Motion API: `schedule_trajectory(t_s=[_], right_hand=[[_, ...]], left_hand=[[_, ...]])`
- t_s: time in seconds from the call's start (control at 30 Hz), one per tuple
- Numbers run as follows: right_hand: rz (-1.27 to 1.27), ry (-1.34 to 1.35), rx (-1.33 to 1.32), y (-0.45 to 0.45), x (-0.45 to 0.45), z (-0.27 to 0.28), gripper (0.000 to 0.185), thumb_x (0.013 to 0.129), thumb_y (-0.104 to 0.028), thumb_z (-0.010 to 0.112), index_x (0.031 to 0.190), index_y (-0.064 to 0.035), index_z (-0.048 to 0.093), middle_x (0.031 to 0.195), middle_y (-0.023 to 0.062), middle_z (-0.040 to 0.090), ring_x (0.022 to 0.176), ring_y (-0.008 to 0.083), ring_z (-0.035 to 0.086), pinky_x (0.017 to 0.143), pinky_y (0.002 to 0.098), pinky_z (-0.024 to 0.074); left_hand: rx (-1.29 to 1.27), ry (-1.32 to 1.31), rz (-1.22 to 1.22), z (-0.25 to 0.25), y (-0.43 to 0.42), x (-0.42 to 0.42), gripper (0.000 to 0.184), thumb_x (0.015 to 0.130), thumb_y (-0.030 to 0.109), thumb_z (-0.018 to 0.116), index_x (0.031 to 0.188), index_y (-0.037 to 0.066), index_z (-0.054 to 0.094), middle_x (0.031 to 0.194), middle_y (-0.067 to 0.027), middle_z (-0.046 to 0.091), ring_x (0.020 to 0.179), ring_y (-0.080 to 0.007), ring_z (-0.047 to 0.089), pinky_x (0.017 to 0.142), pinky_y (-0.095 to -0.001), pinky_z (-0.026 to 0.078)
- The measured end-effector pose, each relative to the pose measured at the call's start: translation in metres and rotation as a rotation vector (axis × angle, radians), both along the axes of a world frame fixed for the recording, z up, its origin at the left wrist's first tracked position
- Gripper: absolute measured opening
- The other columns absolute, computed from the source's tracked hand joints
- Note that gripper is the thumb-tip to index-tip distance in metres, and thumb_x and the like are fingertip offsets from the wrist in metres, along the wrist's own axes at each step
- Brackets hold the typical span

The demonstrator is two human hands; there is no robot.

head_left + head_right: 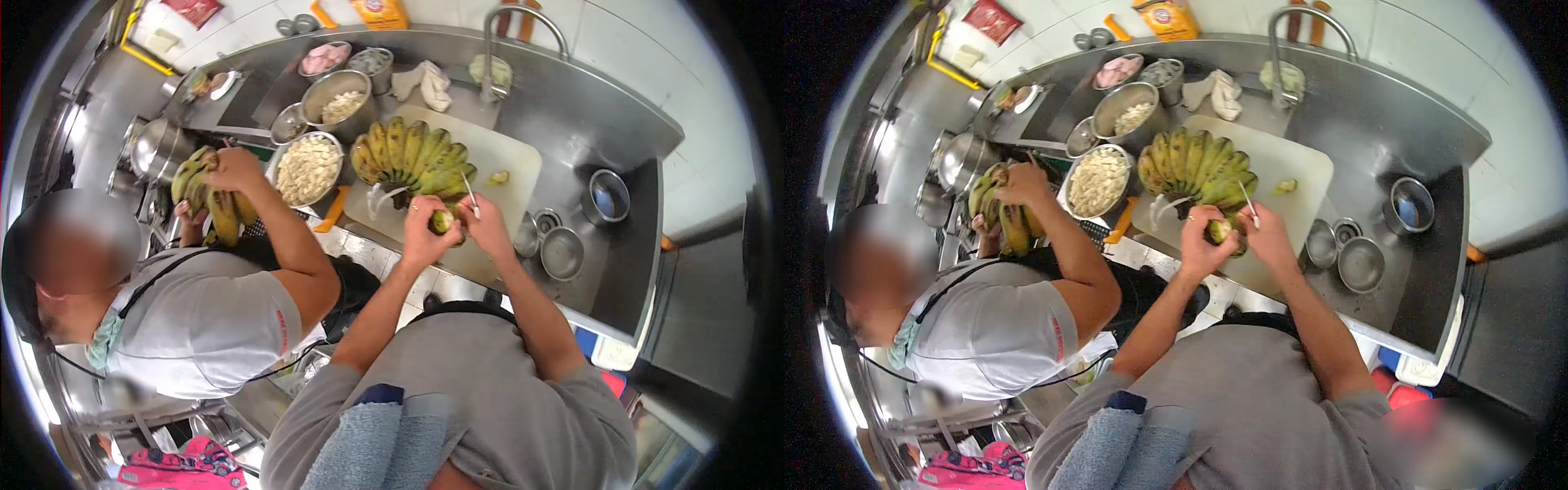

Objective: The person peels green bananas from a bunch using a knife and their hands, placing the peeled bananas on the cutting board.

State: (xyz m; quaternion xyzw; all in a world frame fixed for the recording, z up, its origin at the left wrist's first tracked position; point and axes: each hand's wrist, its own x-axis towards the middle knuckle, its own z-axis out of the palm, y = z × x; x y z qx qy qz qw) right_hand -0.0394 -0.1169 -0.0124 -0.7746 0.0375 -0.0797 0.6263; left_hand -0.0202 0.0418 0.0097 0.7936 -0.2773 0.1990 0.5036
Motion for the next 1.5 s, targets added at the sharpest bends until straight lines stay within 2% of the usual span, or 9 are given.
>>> schedule_trajectory(t_s=[0.27, 0.37, 0.47, 0.57, 0.6, 0.7, 0.83, 1.07, 1.5], right_hand=[[-0.114, 0.324, 0.216, -0.021, -0.022, 0.039, 0.012, 0.086, -0.007, 0.069, 0.094, 0.0001, 0.065, 0.079, 0.0076, 0.067, 0.06, 0.0126, 0.061, 0.06, 0.0276, 0.051], [0.055, 0.046, 0.439, -0.009, -0.021, 0.01, 0.022, 0.084, -0.007, 0.072, 0.102, 0.0024, 0.066, 0.083, 0.0056, 0.067, 0.067, 0.0137, 0.063, 0.067, 0.0275, 0.0523], [0.028, -0.086, 0.164, 0.001, -0.026, 0.016, 0.03, 0.084, -0.009, 0.074, 0.11, 0.0031, 0.066, 0.089, 0.0055, 0.067, 0.078, 0.0144, 0.064, 0.075, 0.0285, 0.0518], [-0.042, -0.196, 0.192, 0.011, -0.02, 0.023, 0.034, 0.083, -0.01, 0.076, 0.113, 0.003, 0.066, 0.089, 0.0067, 0.067, 0.084, 0.0161, 0.062, 0.078, 0.03, 0.0502], [-0.047, -0.215, 0.18, 0.014, -0.015, 0.027, 0.033, 0.082, -0.01, 0.076, 0.111, 0.0029, 0.066, 0.088, 0.0082, 0.066, 0.082, 0.0174, 0.062, 0.076, 0.0307, 0.0498], [-0.063, -0.26, 0.09, 0.02, -0.006, 0.037, 0.03, 0.08, -0.01, 0.077, 0.105, 0.0025, 0.065, 0.084, 0.0123, 0.063, 0.077, 0.022, 0.06, 0.071, 0.0333, 0.0484], [-0.116, -0.302, -0.114, 0.023, 0.001, 0.042, 0.027, 0.079, -0.01, 0.077, 0.097, 0.0028, 0.062, 0.081, 0.0159, 0.06, 0.072, 0.0299, 0.058, 0.065, 0.0378, 0.046], [-0.121, -0.333, -0.244, 0.024, 0.006, 0.054, 0.027, 0.079, -0.013, 0.078, 0.089, 0.0027, 0.058, 0.079, 0.0167, 0.058, 0.071, 0.0346, 0.057, 0.062, 0.0408, 0.045], [0.052, -0.398, -0.285, 0.017, 0.013, 0.053, 0.026, 0.081, -0.013, 0.076, 0.088, 0.0026, 0.056, 0.079, 0.015, 0.054, 0.069, 0.0342, 0.053, 0.062, 0.0409, 0.0432]], left_hand=[[0.242, 0.201, -0.366, 0.031, 0.03, 0.009, 0.049, 0.077, 0.012, 0.081, 0.12, 0.005, 0.059, 0.115, -0.0141, 0.063, 0.111, -0.0325, 0.059, 0.101, -0.0397, 0.044], [0.256, 0.229, -0.372, 0.03, 0.033, 0.02, 0.045, 0.081, 0.013, 0.079, 0.12, 0.003, 0.059, 0.113, -0.0136, 0.064, 0.108, -0.0311, 0.06, 0.099, -0.0384, 0.045], [0.178, 0.338, -0.236, 0.026, 0.024, 0.02, 0.043, 0.083, 0.015, 0.077, 0.12, 0.002, 0.058, 0.113, -0.0168, 0.063, 0.107, -0.0344, 0.059, 0.093, -0.0406, 0.047], [0.091, 0.28, -0.218, 0.013, 0.019, 0.027, 0.041, 0.086, 0.016, 0.075, 0.12, 0.0, 0.058, 0.113, -0.017, 0.063, 0.104, -0.0329, 0.06, 0.091, -0.0391, 0.048], [-0.035, 0.364, -0.256, 0.01, 0.017, 0.029, 0.04, 0.089, 0.015, 0.073, 0.121, -0.001, 0.056, 0.11, -0.0134, 0.064, 0.101, -0.0247, 0.061, 0.09, -0.0346, 0.048], [-0.259, 0.588, -0.342, 0.003, 0.018, 0.036, 0.035, 0.094, 0.011, 0.067, 0.125, -0.001, 0.054, 0.113, -0.0057, 0.062, 0.102, -0.0136, 0.057, 0.091, -0.029, 0.046], [-0.454, 0.606, -0.325, 0.003, 0.013, 0.036, 0.041, 0.093, 0.014, 0.069, 0.126, -0.004, 0.053, 0.11, -0.0062, 0.063, 0.098, -0.0112, 0.057, 0.088, -0.0264, 0.047], [-0.5, 0.714, -0.292, 0.008, 0.012, 0.041, 0.04, 0.094, 0.015, 0.069, 0.126, -0.004, 0.054, 0.108, -0.0043, 0.064, 0.097, -0.0098, 0.057, 0.087, -0.0249, 0.047], [-0.492, 0.794, -0.355, 0.006, 0.017, 0.05, 0.039, 0.095, 0.02, 0.069, 0.124, -0.001, 0.056, 0.109, -0.0019, 0.063, 0.097, -0.0089, 0.055, 0.087, -0.0242, 0.044]])
